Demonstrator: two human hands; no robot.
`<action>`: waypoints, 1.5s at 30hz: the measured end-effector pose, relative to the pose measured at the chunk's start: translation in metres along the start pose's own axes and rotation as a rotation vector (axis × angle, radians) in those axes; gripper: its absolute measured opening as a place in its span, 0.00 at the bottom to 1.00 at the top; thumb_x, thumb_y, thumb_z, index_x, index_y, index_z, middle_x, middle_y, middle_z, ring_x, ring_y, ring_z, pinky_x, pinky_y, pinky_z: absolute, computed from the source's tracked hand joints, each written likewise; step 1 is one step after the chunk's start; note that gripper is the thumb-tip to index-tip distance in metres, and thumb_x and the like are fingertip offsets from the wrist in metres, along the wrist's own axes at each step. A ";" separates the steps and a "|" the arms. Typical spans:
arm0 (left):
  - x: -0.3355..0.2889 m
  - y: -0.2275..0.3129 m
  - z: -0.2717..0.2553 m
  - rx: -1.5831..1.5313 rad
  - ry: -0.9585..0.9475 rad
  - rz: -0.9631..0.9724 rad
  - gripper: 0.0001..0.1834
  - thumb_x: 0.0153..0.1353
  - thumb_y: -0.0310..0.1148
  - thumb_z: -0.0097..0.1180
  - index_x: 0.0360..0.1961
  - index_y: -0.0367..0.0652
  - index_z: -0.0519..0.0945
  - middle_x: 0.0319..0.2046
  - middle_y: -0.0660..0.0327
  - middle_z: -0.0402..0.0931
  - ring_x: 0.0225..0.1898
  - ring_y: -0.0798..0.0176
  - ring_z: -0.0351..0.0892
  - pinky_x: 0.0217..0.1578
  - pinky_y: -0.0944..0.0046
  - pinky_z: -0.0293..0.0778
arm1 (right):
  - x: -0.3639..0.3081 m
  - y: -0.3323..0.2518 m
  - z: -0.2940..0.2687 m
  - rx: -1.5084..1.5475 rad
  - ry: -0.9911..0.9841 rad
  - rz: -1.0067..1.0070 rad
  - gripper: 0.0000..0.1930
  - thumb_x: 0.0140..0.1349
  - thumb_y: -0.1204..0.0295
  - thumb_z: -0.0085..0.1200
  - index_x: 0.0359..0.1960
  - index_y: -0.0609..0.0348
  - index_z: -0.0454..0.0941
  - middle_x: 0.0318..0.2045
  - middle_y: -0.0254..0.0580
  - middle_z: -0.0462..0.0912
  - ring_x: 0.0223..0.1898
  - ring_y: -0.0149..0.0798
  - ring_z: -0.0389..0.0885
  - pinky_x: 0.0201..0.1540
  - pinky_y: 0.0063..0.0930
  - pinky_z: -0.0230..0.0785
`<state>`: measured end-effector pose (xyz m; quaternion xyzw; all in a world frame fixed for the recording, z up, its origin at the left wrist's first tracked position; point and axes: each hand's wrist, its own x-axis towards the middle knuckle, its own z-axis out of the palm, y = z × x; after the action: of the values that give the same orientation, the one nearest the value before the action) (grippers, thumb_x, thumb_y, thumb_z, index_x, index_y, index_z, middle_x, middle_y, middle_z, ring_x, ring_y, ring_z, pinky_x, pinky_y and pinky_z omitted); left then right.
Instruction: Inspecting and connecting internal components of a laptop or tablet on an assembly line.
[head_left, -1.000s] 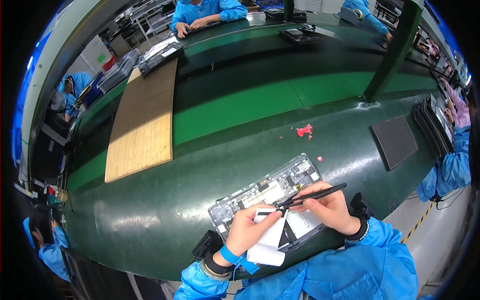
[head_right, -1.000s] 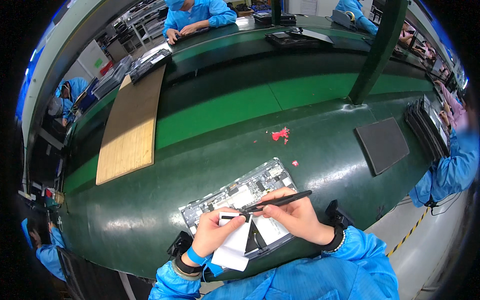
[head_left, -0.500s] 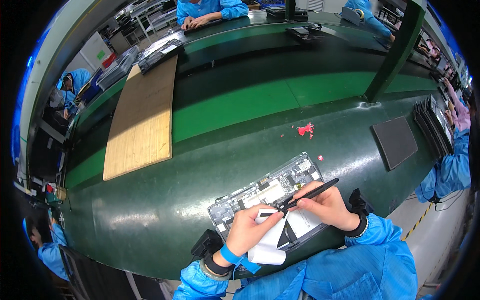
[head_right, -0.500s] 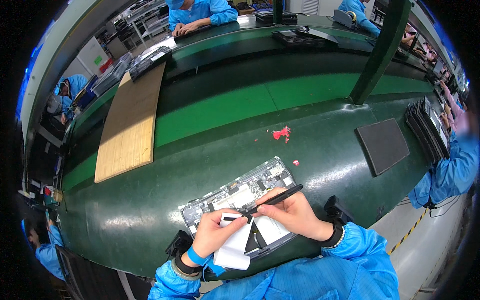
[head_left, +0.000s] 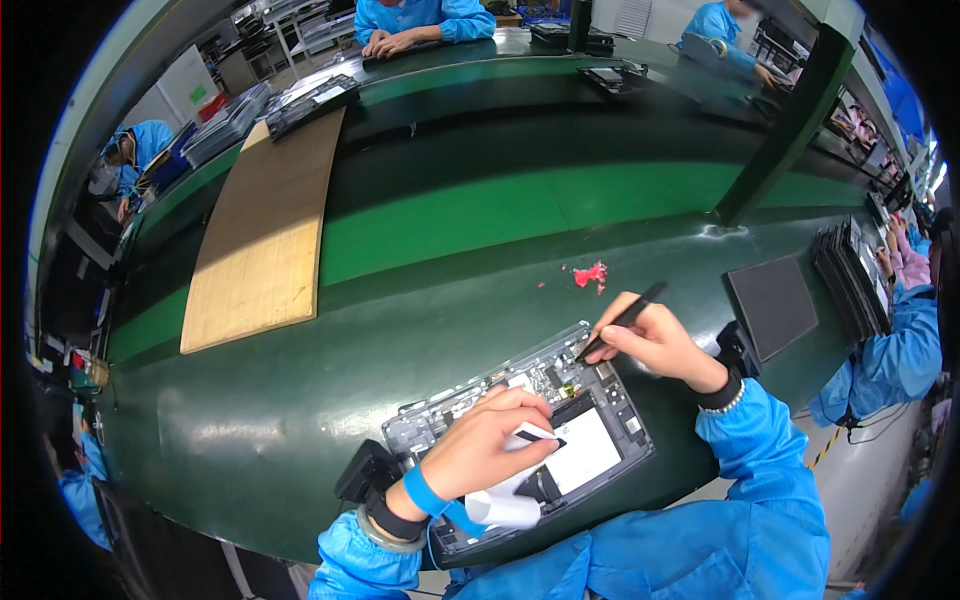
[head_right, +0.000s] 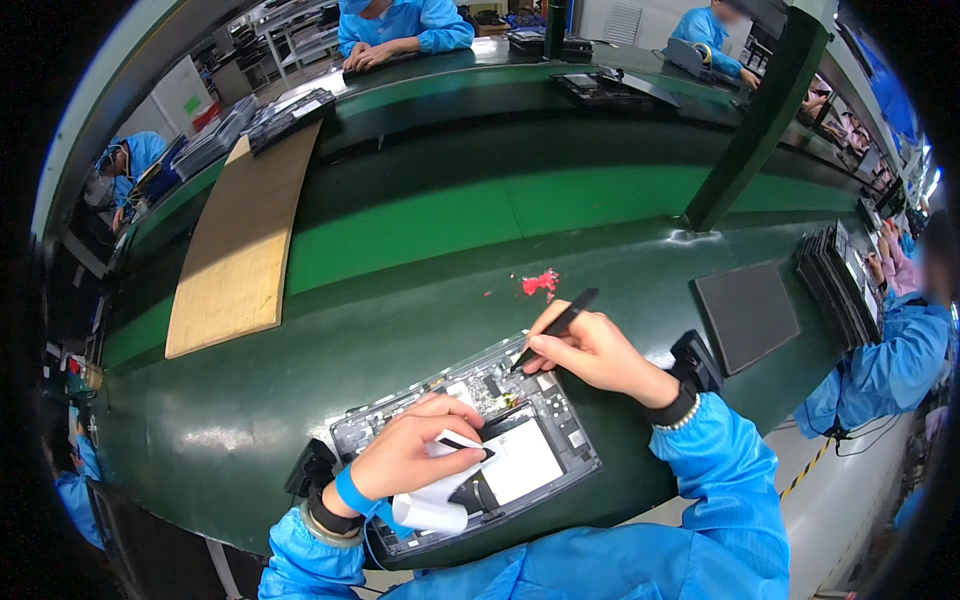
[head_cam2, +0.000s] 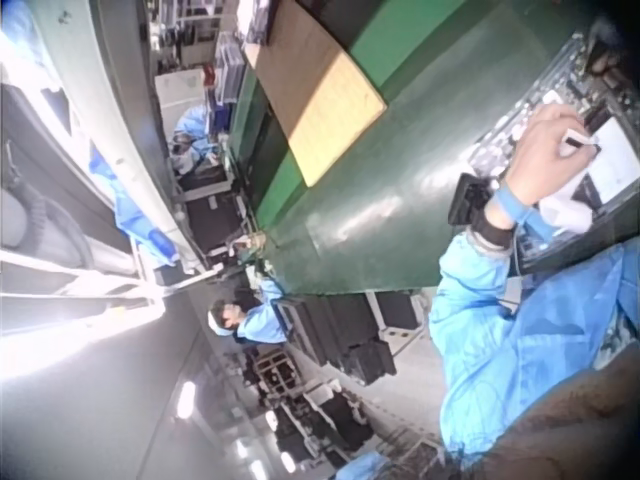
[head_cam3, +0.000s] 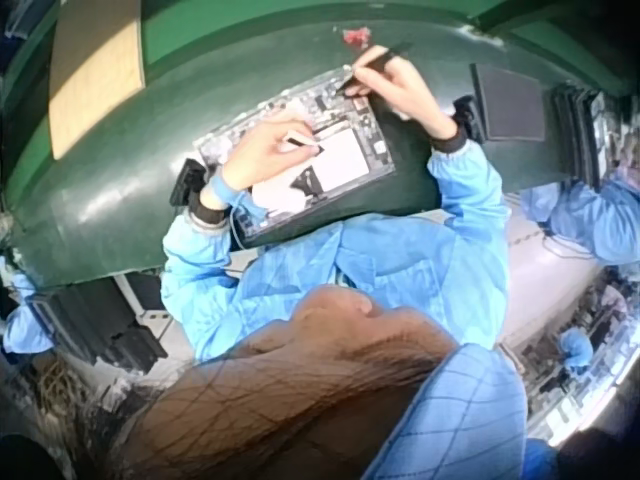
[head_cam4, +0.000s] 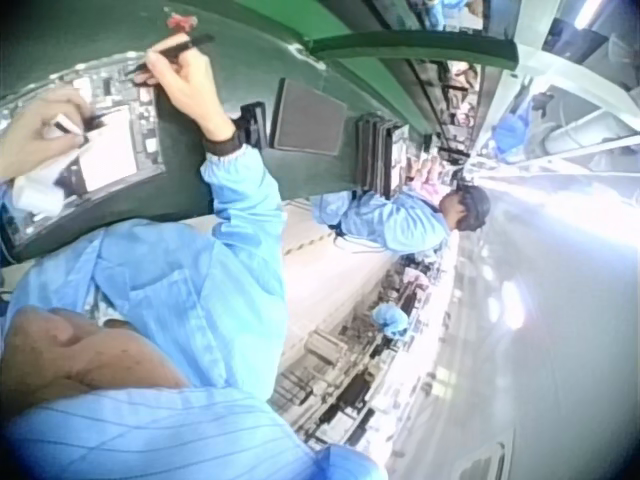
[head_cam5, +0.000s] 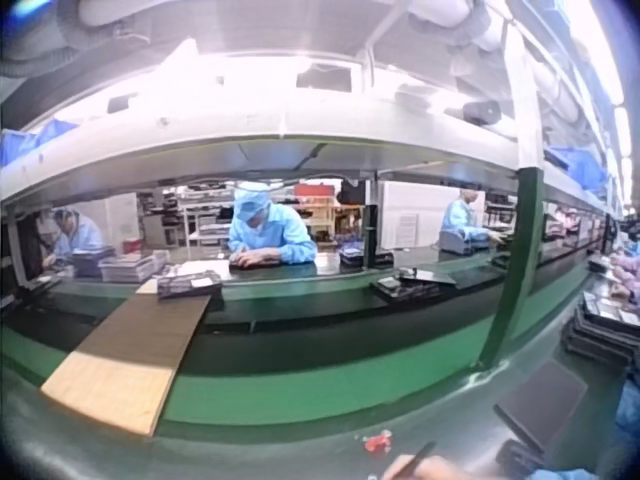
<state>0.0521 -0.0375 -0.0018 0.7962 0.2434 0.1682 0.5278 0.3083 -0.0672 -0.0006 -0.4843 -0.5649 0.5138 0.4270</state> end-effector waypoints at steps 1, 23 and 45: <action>0.005 0.000 0.000 0.147 -0.001 0.106 0.06 0.48 0.31 0.60 0.27 0.42 0.79 0.42 0.59 0.74 0.40 0.60 0.71 0.44 0.64 0.67 | 0.004 -0.001 -0.002 0.001 -0.053 0.021 0.07 0.63 0.72 0.45 0.36 0.64 0.68 0.31 0.42 0.77 0.34 0.34 0.81 0.33 0.21 0.74; 0.028 0.005 0.006 0.519 -0.109 0.169 0.06 0.46 0.34 0.58 0.26 0.46 0.80 0.55 0.61 0.65 0.45 0.56 0.65 0.46 0.61 0.68 | 0.041 -0.009 -0.017 -0.265 -0.312 0.016 0.07 0.61 0.71 0.48 0.34 0.64 0.69 0.24 0.42 0.80 0.28 0.32 0.81 0.29 0.22 0.73; -0.012 0.001 0.015 -0.401 0.295 -0.264 0.12 0.52 0.33 0.60 0.38 0.40 0.79 0.24 0.64 0.79 0.29 0.74 0.75 0.29 0.73 0.70 | -0.032 -0.011 0.067 0.259 0.090 -0.162 0.09 0.61 0.82 0.42 0.43 0.69 0.63 0.41 0.54 0.75 0.41 0.48 0.79 0.42 0.32 0.75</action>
<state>0.0501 -0.0555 -0.0068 0.6040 0.3812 0.2569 0.6510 0.2473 -0.1103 0.0037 -0.4007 -0.5115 0.5239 0.5507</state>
